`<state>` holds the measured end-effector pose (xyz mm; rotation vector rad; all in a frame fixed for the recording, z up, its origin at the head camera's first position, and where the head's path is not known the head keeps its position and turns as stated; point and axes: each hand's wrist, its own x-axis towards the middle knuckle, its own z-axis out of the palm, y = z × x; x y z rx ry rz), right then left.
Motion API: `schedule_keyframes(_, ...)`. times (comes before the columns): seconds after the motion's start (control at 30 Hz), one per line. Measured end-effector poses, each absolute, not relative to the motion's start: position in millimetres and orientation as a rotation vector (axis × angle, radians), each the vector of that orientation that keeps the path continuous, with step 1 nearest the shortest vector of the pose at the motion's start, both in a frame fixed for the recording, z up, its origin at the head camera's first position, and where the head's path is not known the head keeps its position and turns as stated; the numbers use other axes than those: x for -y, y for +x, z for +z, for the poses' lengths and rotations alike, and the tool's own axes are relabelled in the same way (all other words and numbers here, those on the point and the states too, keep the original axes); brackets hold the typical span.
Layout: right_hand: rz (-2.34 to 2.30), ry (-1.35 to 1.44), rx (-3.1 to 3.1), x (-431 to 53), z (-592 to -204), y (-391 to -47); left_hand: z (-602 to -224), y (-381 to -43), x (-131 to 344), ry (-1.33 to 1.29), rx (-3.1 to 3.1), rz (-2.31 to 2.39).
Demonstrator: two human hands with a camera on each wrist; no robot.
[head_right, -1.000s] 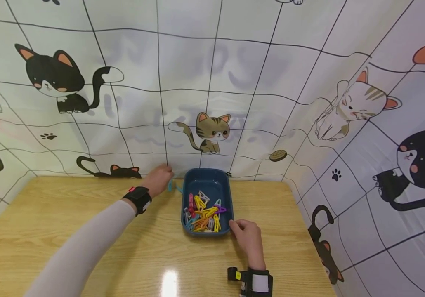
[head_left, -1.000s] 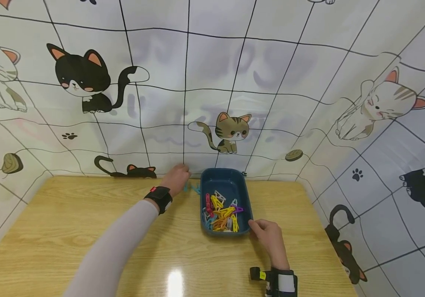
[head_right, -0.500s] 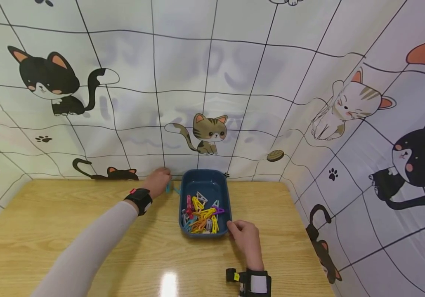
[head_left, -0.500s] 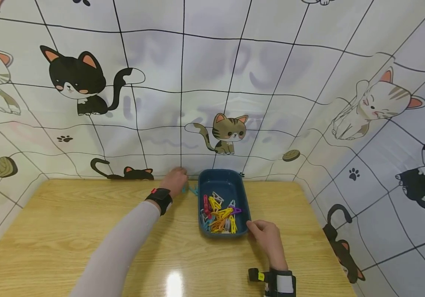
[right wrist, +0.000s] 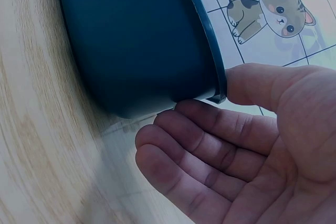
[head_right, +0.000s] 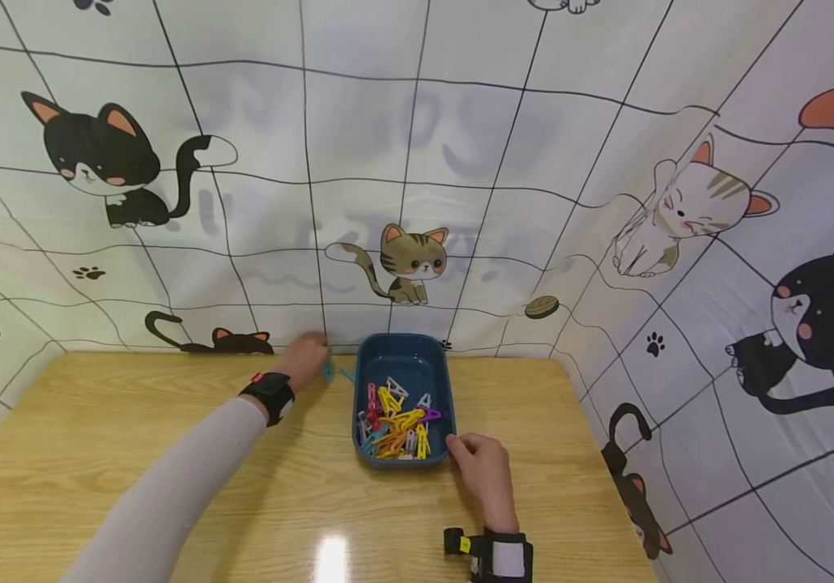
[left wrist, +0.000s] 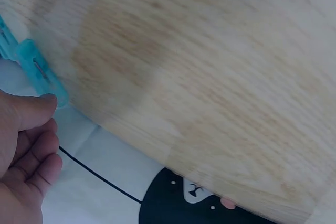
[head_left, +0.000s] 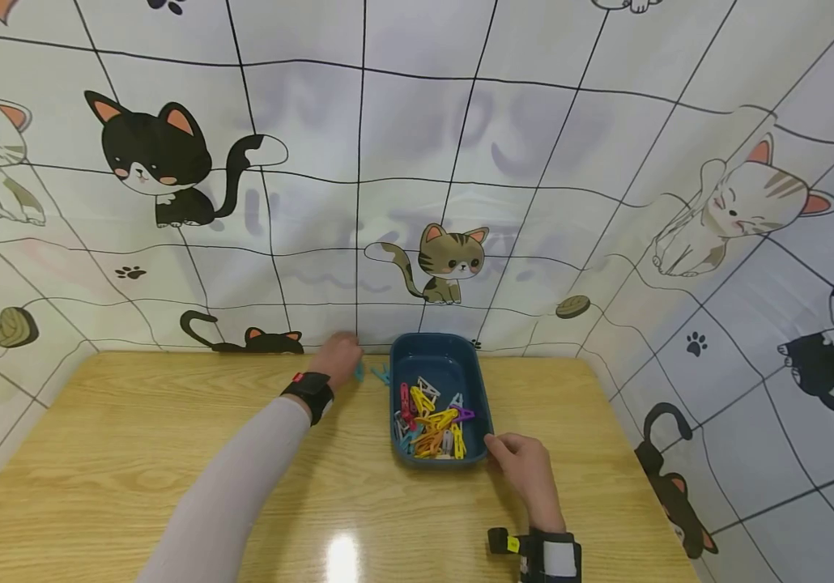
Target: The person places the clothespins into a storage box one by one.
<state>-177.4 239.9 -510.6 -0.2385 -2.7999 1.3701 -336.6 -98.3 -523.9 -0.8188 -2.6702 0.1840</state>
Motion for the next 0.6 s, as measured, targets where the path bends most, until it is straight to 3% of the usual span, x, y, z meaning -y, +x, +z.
schedule_keyframes(0.6, 1.387, -0.256, 2.817, -240.2, -511.0, -177.0, -530.9, -331.8, 108.2, -0.796, 2.697, 0.246)
